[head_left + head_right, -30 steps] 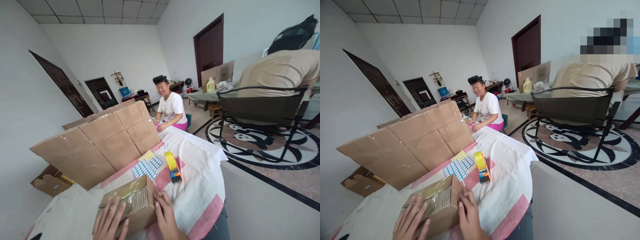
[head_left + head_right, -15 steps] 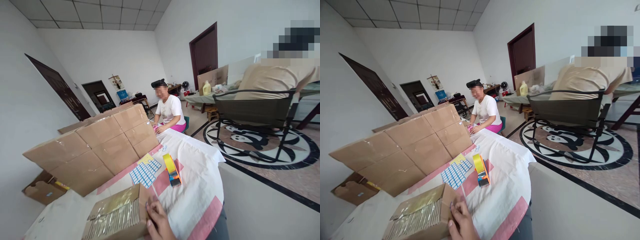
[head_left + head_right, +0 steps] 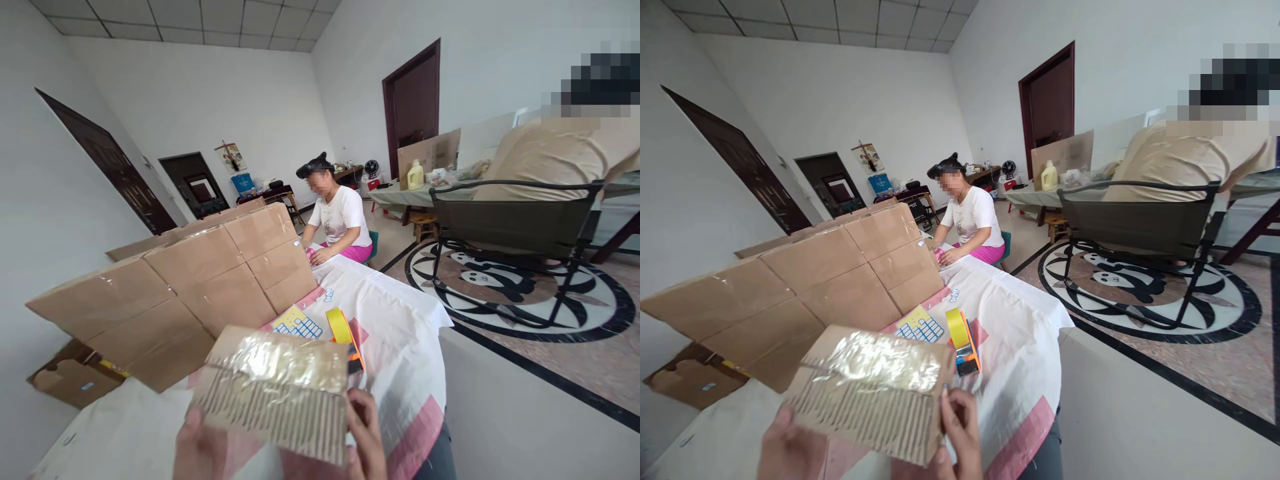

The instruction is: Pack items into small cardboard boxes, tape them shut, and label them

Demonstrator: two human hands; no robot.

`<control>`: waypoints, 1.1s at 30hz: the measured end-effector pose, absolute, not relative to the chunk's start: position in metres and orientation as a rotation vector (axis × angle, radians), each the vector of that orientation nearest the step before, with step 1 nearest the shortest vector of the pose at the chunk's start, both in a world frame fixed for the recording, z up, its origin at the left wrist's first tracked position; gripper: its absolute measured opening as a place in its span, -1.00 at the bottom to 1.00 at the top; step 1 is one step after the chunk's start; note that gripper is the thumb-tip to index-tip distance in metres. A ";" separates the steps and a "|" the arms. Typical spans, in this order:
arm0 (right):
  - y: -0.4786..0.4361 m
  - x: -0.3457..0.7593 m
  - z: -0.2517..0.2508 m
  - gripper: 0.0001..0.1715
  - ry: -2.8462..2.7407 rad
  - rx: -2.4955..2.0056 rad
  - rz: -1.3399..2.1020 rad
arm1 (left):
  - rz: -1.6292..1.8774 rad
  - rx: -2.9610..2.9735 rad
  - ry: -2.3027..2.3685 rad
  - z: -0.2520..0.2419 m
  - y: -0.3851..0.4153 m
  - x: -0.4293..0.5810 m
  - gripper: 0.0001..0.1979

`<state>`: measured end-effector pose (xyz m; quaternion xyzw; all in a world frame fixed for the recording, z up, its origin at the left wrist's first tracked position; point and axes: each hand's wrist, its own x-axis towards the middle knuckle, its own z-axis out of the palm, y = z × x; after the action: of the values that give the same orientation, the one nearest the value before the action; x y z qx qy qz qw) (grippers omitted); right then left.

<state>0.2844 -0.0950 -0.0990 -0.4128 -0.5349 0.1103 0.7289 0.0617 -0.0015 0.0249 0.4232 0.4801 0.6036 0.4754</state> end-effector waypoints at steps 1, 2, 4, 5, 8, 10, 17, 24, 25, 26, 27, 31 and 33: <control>-0.102 0.298 -0.096 -0.39 -1.116 -0.974 0.179 | 1.432 1.134 1.144 0.033 0.006 0.087 -0.18; -0.108 0.313 -0.094 -0.43 -1.053 -1.028 0.108 | 1.374 1.238 1.094 0.040 0.015 0.115 -0.17; -0.116 0.345 -0.088 -0.50 -0.938 -1.123 -0.039 | 1.238 1.431 0.908 0.052 0.037 0.172 -0.17; -0.117 0.362 -0.086 -0.52 -0.890 -1.172 -0.108 | 1.174 1.506 0.809 0.055 0.050 0.201 -0.20; -0.110 0.410 -0.085 -0.51 -0.762 -1.341 -0.233 | 0.885 1.710 0.653 0.057 0.092 0.280 -0.36; -0.098 0.436 -0.091 -0.45 -0.701 -1.462 -0.211 | 0.773 1.772 0.642 0.050 0.118 0.321 -0.48; -0.035 0.480 -0.135 -0.36 -0.829 -1.547 -0.223 | 0.714 1.815 0.698 0.011 0.197 0.390 -0.64; 0.029 0.505 -0.142 -0.34 -1.050 -1.637 -0.202 | 0.826 1.694 0.779 0.009 0.248 0.399 -0.47; 0.039 0.509 -0.139 -0.34 -1.069 -1.683 -0.191 | 0.854 1.673 0.788 0.012 0.250 0.389 -0.42; 0.051 0.512 -0.134 -0.34 -1.090 -1.727 -0.174 | 0.880 1.651 0.793 0.015 0.248 0.374 -0.38; 0.063 0.515 -0.129 -0.35 -1.116 -1.761 -0.149 | 0.901 1.628 0.796 0.017 0.244 0.353 -0.35; 0.116 0.525 -0.105 -0.34 -1.257 -1.754 -0.030 | 0.962 1.537 0.863 0.003 0.216 0.212 -0.19; 0.140 0.529 -0.096 -0.34 -1.312 -1.690 -0.006 | 1.014 1.448 1.020 -0.016 0.199 0.121 -0.24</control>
<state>0.5289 0.1398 -0.0959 -0.6927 -0.5379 -0.0025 0.4804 0.1205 0.1988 -0.0155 0.6046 0.4260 0.4237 0.5229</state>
